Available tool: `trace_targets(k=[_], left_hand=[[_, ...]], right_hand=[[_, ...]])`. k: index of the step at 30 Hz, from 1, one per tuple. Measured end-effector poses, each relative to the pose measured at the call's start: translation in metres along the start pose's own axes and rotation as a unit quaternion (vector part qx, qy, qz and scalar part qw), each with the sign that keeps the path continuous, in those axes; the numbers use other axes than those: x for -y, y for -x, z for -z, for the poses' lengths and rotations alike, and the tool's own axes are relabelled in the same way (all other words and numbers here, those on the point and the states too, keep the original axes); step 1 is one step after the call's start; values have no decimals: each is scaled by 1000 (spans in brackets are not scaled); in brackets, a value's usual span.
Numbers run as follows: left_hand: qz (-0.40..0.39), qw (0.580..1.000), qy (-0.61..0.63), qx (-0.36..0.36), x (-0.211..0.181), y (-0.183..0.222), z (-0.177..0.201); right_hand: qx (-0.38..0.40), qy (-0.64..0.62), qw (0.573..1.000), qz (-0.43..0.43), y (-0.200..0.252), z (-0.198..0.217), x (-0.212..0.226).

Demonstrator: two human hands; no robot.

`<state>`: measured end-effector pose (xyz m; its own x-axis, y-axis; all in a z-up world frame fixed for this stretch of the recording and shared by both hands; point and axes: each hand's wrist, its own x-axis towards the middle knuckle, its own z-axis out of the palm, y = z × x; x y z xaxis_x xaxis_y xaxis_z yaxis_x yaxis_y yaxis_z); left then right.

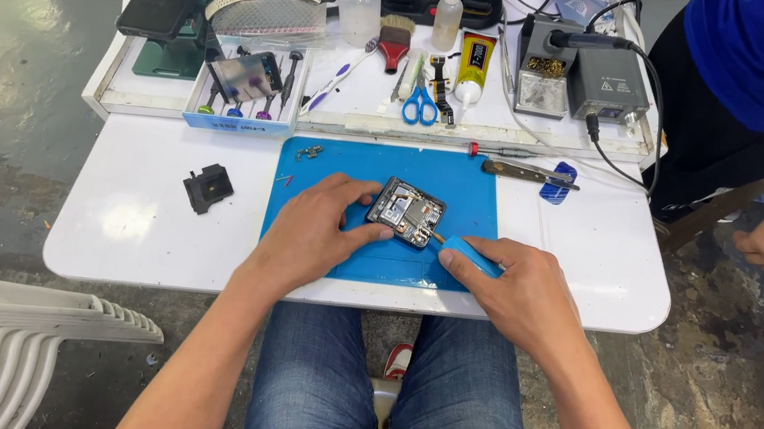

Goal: A person uses a blue prying tool to carefully remove or adjust a circuit board inside a mobile phone at a repair workbench.

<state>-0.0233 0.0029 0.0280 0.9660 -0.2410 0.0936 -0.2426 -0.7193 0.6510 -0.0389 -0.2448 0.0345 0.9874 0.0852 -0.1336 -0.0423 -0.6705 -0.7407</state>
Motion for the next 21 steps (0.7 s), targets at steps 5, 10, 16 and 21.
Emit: trace_targets(k=[5,10,16,21], left_hand=[[-24,998,-11,-56,23,1,-21],[-44,994,-31,-91,35,2,-33],[-48,993,-47,-95,32,0,-32],[-45,994,-48,-90,32,1,-31]], right_hand=[[7,5,1000,1,-1,1,-1],[9,8,1000,5,-1,0,-3],[8,13,1000,7,-2,2,-1],[8,13,1000,12,-1,2,0]])
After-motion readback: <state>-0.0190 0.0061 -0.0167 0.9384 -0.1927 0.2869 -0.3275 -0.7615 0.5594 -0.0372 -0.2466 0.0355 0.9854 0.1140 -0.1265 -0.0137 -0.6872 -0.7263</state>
